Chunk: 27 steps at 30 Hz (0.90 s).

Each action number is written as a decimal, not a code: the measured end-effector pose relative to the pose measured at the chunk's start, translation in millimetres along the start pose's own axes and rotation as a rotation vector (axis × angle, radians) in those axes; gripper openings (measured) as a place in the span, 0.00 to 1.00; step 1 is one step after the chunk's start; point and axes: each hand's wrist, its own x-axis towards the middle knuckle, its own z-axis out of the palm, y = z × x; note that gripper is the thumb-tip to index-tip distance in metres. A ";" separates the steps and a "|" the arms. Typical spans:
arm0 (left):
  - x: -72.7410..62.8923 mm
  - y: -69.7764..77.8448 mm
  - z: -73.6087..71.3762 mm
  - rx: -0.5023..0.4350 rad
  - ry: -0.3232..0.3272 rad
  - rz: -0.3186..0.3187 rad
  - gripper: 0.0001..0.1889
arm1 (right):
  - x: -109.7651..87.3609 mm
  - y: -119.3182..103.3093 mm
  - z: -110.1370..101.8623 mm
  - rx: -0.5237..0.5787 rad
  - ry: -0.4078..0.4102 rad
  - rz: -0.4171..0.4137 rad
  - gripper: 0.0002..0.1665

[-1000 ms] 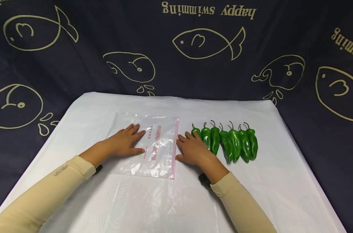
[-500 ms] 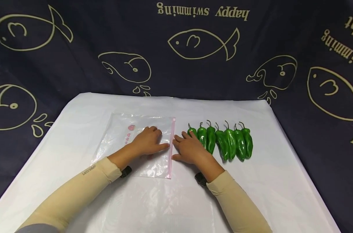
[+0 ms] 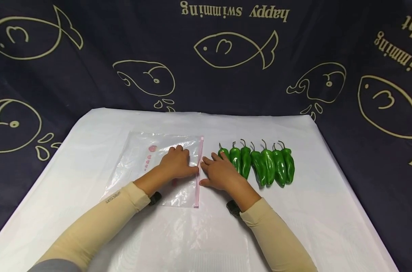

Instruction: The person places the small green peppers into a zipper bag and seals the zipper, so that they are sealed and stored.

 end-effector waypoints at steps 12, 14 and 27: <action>-1.6 -1.4 -6.1 -0.046 -0.018 0.007 0.26 | 1.3 -2.0 -1.5 -0.008 -0.016 0.015 0.43; -1.8 -0.1 -5.3 -0.064 -0.013 0.002 0.23 | 1.5 -2.2 -1.8 -0.010 -0.015 0.012 0.44; -2.0 1.0 -5.9 -0.045 -0.019 0.037 0.20 | 9.0 3.3 -3.3 0.012 0.049 0.024 0.39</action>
